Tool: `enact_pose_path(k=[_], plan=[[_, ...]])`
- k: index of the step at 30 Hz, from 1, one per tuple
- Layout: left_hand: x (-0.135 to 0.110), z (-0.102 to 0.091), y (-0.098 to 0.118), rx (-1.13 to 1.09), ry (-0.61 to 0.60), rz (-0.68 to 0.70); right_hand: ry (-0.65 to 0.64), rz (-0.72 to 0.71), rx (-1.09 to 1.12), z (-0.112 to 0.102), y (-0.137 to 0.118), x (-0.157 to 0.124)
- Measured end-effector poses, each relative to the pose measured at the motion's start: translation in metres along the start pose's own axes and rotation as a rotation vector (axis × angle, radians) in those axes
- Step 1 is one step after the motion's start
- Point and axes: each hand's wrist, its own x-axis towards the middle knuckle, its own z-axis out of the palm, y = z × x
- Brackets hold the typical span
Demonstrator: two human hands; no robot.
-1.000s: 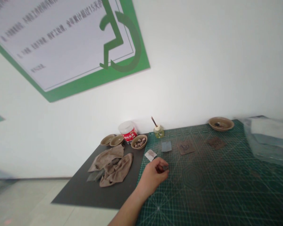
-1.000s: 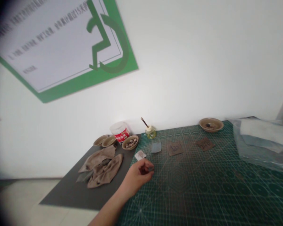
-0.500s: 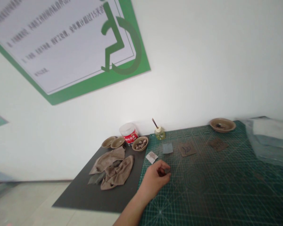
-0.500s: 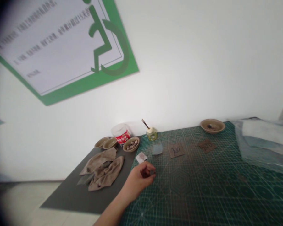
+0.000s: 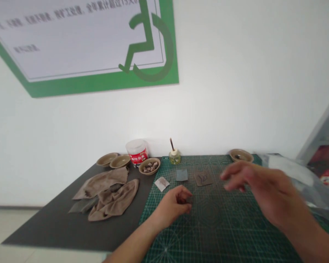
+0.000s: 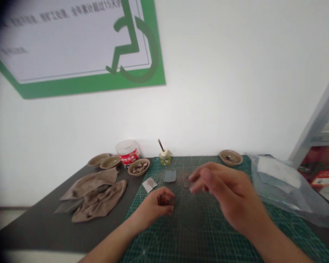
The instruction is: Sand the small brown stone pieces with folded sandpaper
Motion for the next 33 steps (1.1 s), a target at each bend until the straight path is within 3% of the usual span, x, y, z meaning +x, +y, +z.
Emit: enact_pose_path(k=[4, 6, 8, 13, 20, 24, 29, 33], plan=[[0.007, 0.012, -0.003, -0.077, -0.033, -0.031, -0.128, 0.159, -0.261, 0.053, -0.037, 0.159], [0.010, 0.016, -0.005, -0.106, -0.058, -0.048, -0.132, 0.216, -0.358, 0.083, -0.038, 0.204], [0.011, 0.017, -0.007, -0.128, -0.081, -0.047, -0.175, 0.264, -0.439, 0.111, -0.026, 0.230], [0.011, 0.015, -0.011, -0.130, -0.116, -0.004, -0.214, 0.291, -0.499, 0.160, 0.010, 0.262], [0.009, 0.004, -0.008, -0.105, -0.116, -0.015, -0.207, 0.247, -0.562, 0.203, 0.019, 0.286], [0.009, 0.002, -0.007, -0.091, -0.099, 0.010, -0.192, 0.253, -0.626, 0.205, 0.021, 0.298], [0.008, 0.004, -0.011, -0.048, -0.095, 0.024, -0.174, 0.261, -0.685, 0.187, 0.019, 0.310], [0.008, 0.005, -0.009, -0.011, -0.083, 0.018, -0.238, 0.259, -0.683, 0.175, 0.022, 0.312]])
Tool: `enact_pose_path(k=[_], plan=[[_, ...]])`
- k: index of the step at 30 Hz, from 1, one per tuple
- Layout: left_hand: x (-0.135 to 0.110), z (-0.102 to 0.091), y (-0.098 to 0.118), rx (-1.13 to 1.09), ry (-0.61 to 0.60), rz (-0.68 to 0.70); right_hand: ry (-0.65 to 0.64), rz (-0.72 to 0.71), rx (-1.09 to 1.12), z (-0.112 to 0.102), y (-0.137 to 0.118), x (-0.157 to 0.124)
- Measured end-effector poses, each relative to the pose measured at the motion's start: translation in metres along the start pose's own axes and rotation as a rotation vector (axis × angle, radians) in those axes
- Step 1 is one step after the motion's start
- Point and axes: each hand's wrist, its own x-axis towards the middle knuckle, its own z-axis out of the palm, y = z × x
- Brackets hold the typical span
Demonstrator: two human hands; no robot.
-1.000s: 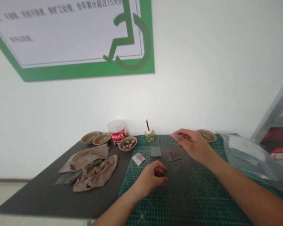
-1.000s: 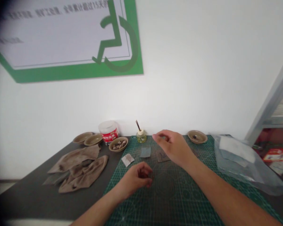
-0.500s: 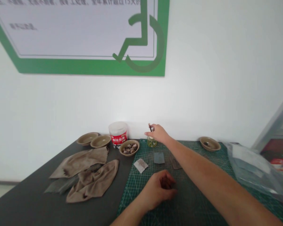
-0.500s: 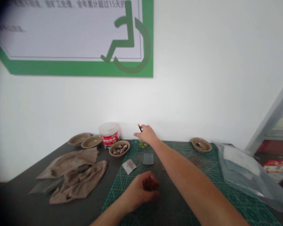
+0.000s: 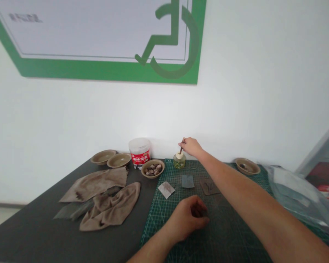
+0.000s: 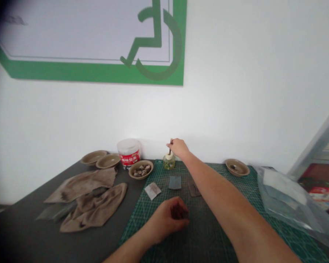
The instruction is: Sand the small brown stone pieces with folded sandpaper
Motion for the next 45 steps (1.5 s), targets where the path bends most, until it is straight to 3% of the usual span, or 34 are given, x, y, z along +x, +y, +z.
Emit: enact_pose_path(k=[16, 19, 23, 27, 29, 31, 36, 40, 45], plan=[[0.004, -0.003, -0.002, -0.018, 0.018, -0.061, 0.050, 0.029, 0.099, 0.003, 0.001, 0.001], [0.004, -0.004, 0.000, -0.011, 0.039, -0.051, 0.100, 0.029, 0.162, -0.009, 0.000, 0.001], [0.004, -0.004, 0.004, -0.016, 0.100, -0.034, 0.198, -0.005, 0.298, -0.039, 0.006, -0.004], [0.006, -0.005, 0.000, -0.036, 0.135, -0.019, 0.268, -0.037, 0.504, -0.064, 0.034, -0.040], [0.008, -0.005, -0.004, -0.049, 0.145, 0.003, 0.318, -0.031, 0.885, -0.067, 0.056, -0.074], [0.009, -0.006, -0.006, -0.060, 0.176, 0.023, 0.363, 0.038, 1.120, -0.065, 0.079, -0.113], [0.014, -0.010, -0.004, -0.068, 0.224, 0.013, 0.273, 0.233, 1.474, -0.045, 0.122, -0.194], [0.016, -0.011, 0.000, -0.100, 0.270, 0.000, 0.196, 0.356, 1.597, -0.024, 0.131, -0.221], [0.014, -0.007, 0.005, -0.149, 0.320, -0.003, 0.077, 0.375, 1.633, -0.011, 0.127, -0.226]])
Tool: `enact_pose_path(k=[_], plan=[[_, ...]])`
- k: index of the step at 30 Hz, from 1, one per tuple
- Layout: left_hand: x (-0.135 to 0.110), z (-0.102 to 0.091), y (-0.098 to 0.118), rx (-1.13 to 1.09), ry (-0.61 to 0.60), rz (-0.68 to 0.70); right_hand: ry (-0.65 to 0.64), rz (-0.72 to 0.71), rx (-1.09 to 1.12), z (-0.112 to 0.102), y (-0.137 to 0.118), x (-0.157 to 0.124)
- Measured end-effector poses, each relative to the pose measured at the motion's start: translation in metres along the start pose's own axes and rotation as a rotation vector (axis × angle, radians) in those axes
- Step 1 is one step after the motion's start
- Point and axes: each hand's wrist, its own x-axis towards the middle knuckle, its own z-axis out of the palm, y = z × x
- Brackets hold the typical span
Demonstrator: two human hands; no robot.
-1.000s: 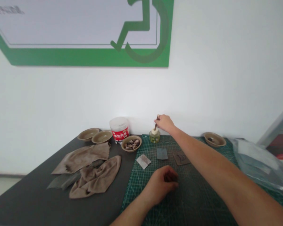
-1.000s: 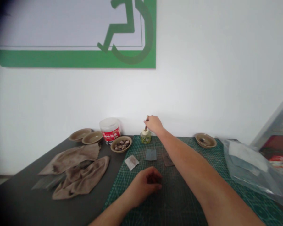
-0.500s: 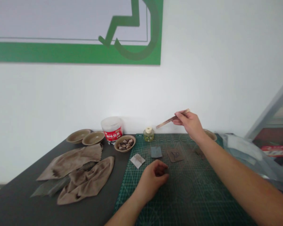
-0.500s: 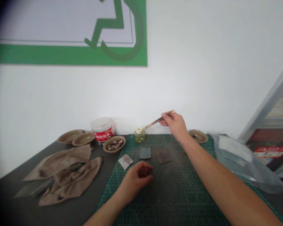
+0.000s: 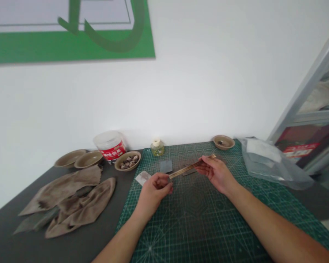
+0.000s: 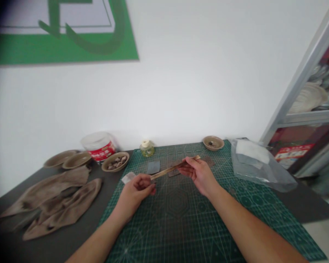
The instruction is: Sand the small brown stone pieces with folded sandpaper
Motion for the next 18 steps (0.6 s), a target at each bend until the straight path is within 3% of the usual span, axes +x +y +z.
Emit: enact_pose_path(k=[18], plan=[[-0.005, 0.004, 0.004, -0.042, -0.009, 0.098, -0.006, 0.056, 0.007, 0.001, 0.011, 0.000]])
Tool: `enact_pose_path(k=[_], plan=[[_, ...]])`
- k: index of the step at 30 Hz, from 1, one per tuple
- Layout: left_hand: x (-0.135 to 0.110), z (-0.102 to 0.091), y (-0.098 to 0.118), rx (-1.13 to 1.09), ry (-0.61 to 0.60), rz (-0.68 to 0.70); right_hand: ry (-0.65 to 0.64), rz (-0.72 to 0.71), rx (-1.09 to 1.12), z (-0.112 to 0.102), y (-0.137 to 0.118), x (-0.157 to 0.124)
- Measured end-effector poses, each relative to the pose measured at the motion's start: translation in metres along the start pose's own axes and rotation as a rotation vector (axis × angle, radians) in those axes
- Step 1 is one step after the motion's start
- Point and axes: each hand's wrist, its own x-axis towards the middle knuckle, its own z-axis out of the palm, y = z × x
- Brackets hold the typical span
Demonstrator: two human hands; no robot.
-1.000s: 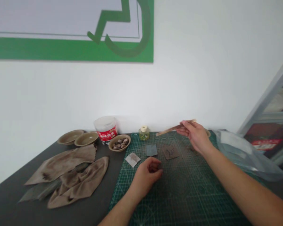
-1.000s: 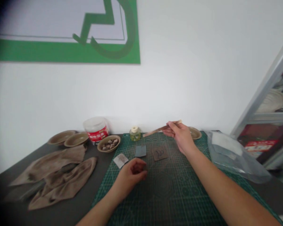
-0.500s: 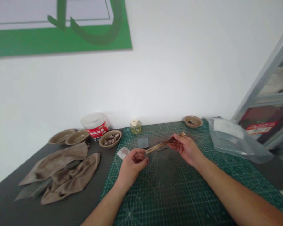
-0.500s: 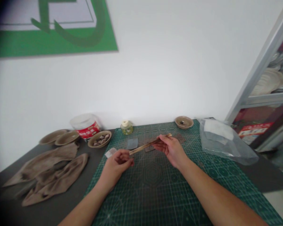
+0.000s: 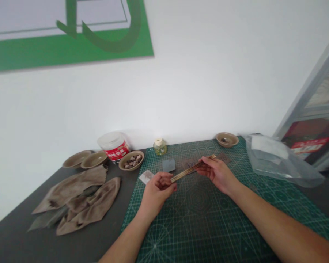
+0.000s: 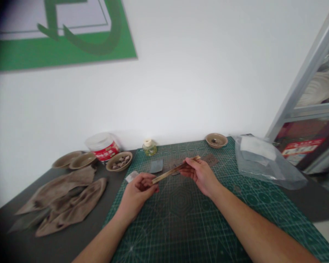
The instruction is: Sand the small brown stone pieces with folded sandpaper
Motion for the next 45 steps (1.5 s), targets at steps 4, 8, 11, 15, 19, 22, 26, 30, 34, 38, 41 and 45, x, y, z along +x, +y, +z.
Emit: enact_pose_path(k=[4, 8, 11, 15, 19, 22, 26, 30, 34, 38, 41, 45], plan=[[-0.001, 0.001, 0.001, 0.008, -0.016, 0.008, -0.007, -0.006, 0.000, 0.001, 0.000, -0.001], [-0.003, 0.001, 0.003, 0.003, -0.012, 0.004, -0.019, 0.000, -0.013, 0.002, 0.000, -0.001], [-0.003, 0.001, 0.004, 0.011, -0.008, 0.007, 0.007, -0.020, -0.005, 0.001, -0.001, -0.001], [-0.004, 0.002, 0.004, 0.014, -0.010, 0.014, 0.003, -0.006, 0.005, 0.001, -0.001, -0.003], [-0.004, 0.002, 0.002, 0.021, -0.014, 0.011, 0.020, -0.012, 0.007, 0.002, 0.000, -0.004], [-0.004, 0.002, 0.001, 0.011, -0.013, 0.001, 0.016, -0.010, -0.002, -0.001, -0.001, -0.003], [-0.004, 0.000, -0.002, 0.068, 0.002, -0.027, 0.064, -0.070, 0.008, -0.008, -0.013, 0.001], [-0.006, -0.002, -0.007, 0.186, -0.085, -0.066, 0.066, -0.208, -0.060, 0.007, -0.039, 0.014], [-0.011, 0.001, -0.010, 0.241, -0.193, -0.108, 0.025, -0.402, -0.190, 0.054, -0.058, 0.049], [-0.015, 0.003, -0.007, 0.301, -0.244, -0.113, 0.033, -0.519, -0.315, 0.099, -0.054, 0.098], [-0.016, 0.002, -0.004, 0.345, -0.249, -0.088, 0.015, -0.596, -0.490, 0.120, -0.044, 0.125], [-0.018, 0.001, 0.002, 0.387, -0.257, -0.047, -0.023, -0.627, -0.623, 0.131, -0.032, 0.138]])
